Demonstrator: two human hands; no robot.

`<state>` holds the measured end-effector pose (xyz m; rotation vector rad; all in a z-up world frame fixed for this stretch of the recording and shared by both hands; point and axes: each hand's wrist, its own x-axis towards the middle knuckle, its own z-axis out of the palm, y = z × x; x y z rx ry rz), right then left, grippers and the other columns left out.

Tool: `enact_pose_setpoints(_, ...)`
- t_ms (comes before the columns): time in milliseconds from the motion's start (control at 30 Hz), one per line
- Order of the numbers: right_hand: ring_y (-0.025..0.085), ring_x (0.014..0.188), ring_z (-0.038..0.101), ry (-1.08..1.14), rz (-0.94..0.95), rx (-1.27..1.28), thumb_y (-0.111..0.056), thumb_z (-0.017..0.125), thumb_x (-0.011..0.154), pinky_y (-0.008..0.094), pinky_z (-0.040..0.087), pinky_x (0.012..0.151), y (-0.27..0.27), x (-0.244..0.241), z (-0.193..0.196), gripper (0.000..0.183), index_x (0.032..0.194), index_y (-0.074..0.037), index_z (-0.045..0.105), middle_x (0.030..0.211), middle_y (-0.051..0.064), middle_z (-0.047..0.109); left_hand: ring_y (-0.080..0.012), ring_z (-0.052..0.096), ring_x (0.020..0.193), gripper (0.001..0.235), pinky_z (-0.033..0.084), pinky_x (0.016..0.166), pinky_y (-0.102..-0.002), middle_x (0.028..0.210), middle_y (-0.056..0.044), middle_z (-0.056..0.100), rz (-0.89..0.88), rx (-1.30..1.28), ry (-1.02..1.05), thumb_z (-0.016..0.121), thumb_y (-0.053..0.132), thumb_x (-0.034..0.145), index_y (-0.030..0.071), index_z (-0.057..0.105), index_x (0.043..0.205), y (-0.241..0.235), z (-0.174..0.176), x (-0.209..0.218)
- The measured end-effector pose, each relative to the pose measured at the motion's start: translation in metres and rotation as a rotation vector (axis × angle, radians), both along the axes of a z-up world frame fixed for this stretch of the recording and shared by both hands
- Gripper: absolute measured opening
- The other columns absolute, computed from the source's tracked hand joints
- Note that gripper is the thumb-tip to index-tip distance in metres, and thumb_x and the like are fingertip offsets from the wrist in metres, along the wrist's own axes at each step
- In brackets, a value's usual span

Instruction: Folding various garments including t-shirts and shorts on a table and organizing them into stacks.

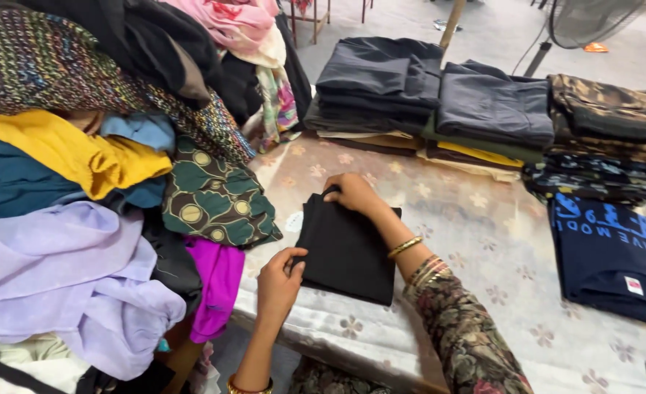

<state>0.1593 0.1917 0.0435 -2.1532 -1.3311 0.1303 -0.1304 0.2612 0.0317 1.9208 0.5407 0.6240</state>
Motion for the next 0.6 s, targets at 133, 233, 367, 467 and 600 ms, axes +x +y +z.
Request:
enact_pose_setpoints(133,0.035,0.099,0.068,-0.135,0.073,-0.011,-0.019,0.086,0.071,0.044,0.053,0.084,0.035,0.005,-0.032,0.028,0.095,-0.008,0.076,0.101,0.012,0.075,-0.0254,0.062,0.063,0.029,0.049,0.061,-0.039,0.069,-0.01,0.063,0.048,0.025,0.178,0.074,0.009,0.085,0.012,0.068,0.113,0.017,-0.02,-0.003)
enact_pose_setpoints(233,0.035,0.099,0.068,-0.126,0.124,0.104,-0.013,0.087,0.067,0.043,0.054,0.085,0.043,0.008,-0.044,0.03,0.092,-0.004,0.073,0.101,0.015,0.073,-0.0342,0.067,0.071,0.038,0.051,0.069,-0.047,0.072,-0.015,0.067,0.029,0.13,0.296,0.071,0.013,0.087,0.015,0.058,0.122,0.022,-0.034,0.0)
enact_pose_setpoints(367,0.032,0.094,0.071,0.07,0.116,0.048,-0.012,0.086,0.073,0.041,0.055,0.084,0.037,0.005,-0.038,0.03,0.098,-0.003,0.071,0.097,0.014,0.075,-0.0442,0.068,0.088,0.044,0.051,0.081,-0.054,0.09,-0.021,0.072,0.015,0.303,0.408,0.066,0.018,0.088,0.015,0.053,0.13,0.019,-0.024,0.004)
enact_pose_setpoints(467,0.029,0.088,0.072,0.13,0.128,0.108,-0.013,0.085,0.077,0.038,0.055,0.081,0.028,-0.008,-0.017,0.028,0.098,-0.003,0.07,0.092,0.013,0.075,-0.0454,0.068,0.095,0.047,0.052,0.085,-0.055,0.098,-0.023,0.073,0.038,0.312,0.485,0.063,0.021,0.088,0.017,0.053,0.134,0.018,-0.008,0.0)
enact_pose_setpoints(600,0.024,0.08,0.071,0.177,0.072,0.211,-0.014,0.085,0.078,0.035,0.055,0.077,0.02,-0.02,-0.004,0.026,0.096,-0.003,0.071,0.086,0.012,0.075,-0.0449,0.067,0.1,0.054,0.052,0.084,-0.055,0.103,-0.023,0.073,0.123,0.334,0.495,0.07,0.03,0.085,0.013,0.054,0.133,0.021,-0.023,0.001)
